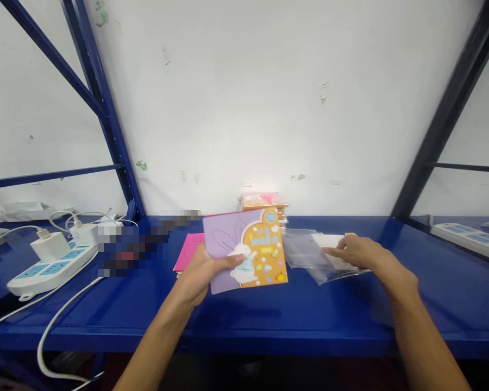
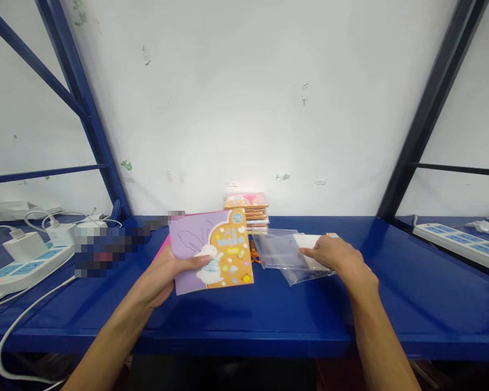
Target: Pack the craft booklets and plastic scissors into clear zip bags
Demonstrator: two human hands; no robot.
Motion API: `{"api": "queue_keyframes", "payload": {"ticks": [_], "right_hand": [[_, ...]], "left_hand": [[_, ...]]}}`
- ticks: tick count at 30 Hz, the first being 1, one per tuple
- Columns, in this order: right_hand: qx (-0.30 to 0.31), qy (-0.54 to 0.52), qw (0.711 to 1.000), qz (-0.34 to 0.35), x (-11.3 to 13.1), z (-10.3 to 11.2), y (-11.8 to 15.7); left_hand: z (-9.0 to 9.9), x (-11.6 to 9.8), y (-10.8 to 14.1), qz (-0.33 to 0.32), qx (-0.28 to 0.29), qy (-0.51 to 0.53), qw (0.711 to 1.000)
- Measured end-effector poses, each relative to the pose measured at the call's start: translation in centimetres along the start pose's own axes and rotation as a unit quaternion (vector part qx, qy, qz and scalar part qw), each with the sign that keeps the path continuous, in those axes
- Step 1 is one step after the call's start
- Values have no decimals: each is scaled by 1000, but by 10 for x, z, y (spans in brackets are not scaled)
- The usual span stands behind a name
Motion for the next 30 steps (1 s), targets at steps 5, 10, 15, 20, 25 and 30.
{"api": "queue_keyframes", "payload": {"ticks": [5,10,15,20,25,30], "right_hand": [[66,-53,996,5,14,7,5],[-18,-129,988,78,51,39,31],[-40,-233,963,129,100,64,77],[-116,-389,900,159,120,88,113],[-145,-532,820,153,107,98,122],[-89,-546,818,155,110,90,115]], "left_hand": [[25,-26,6,-31,-63,46,996],[30,-33,14,-30,-91,88,991],[11,-29,19,-25,-68,122,990],[10,-29,23,-42,-76,97,991],[13,-39,25,-67,-129,91,985],[6,-42,28,-84,-148,119,978]]}}
Point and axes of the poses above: each hand's wrist, its own y-axis away from the middle knuckle, its own z-axis out of the back of the hand, x = y × z, the point moved 5 cm from there along -y, towards the middle knuckle, and after that the axes turned 2 degrees about x, right-handed, at the moved point
